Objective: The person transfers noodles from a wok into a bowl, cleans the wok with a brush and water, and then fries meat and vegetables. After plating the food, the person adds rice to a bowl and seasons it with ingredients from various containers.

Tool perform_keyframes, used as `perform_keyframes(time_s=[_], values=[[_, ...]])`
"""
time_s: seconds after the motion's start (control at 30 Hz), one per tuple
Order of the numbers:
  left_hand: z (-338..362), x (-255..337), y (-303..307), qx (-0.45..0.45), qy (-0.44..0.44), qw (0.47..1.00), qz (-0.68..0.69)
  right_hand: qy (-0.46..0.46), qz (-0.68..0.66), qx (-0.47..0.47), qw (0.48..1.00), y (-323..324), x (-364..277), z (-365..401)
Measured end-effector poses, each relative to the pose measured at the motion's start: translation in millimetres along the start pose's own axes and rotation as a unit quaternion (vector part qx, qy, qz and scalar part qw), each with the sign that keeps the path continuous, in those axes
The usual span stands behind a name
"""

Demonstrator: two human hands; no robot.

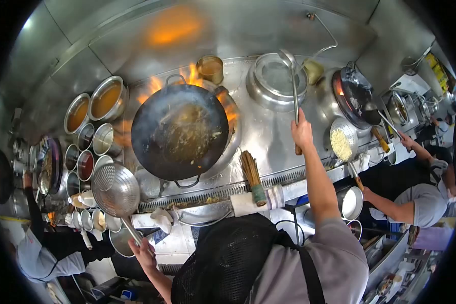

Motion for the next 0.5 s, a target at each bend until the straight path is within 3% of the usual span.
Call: perform_keyframes(time_s=[0.03,0.1,0.17,0.2,0.23,0.3,0.37,0.4,0.43,0.47,0.5], values=[[-3,-11,4,-0.004,-0.001,1.000,0.006,-0.027,0.034,0.010,0.999,-9,17,-12],[-3,-45,-2,-0.073,0.129,0.979,0.138,-0.051,0.072,0.022,0.996,-9,20,-34],[-8,-61,-5,-0.094,0.170,0.963,0.187,-0.302,-0.134,-0.094,0.939,-27,27,-34],[-11,-71,-6,-0.112,0.206,0.954,0.188,-0.349,-0.270,-0.125,0.889,-37,24,-36],[-14,-80,-8,-0.130,0.241,0.943,0.192,-0.345,-0.267,-0.126,0.891,-35,24,-37],[-23,-95,-3,-0.141,0.261,0.935,0.193,-0.500,-0.541,-0.115,0.666,-40,16,-26],[-32,-108,3,-0.139,0.276,0.940,0.145,-0.494,-0.564,-0.117,0.652,-17,-4,-13],[-41,-113,9,-0.130,0.252,0.958,0.033,-0.496,-0.604,-0.131,0.611,-8,-12,-6],[-58,-120,11,-0.128,0.252,0.959,0.034,-0.496,-0.641,-0.146,0.566,1,-23,1],[-82,-121,14,-0.178,0.119,0.969,-0.124,-0.476,-0.657,-0.182,0.556,17,-41,8],[-89,-118,17,-0.217,-0.015,0.935,-0.279,-0.457,-0.670,-0.219,0.542,33,-62,17]])
Point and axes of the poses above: each hand's wrist, its own z-axis away from the middle knuckle, its own y-axis out of the back of the hand, x = y × z, the point moved 7 cm from there along -z, towards the middle knuckle, and after that the axes turned 9 degrees about x, right-handed, at the moved point
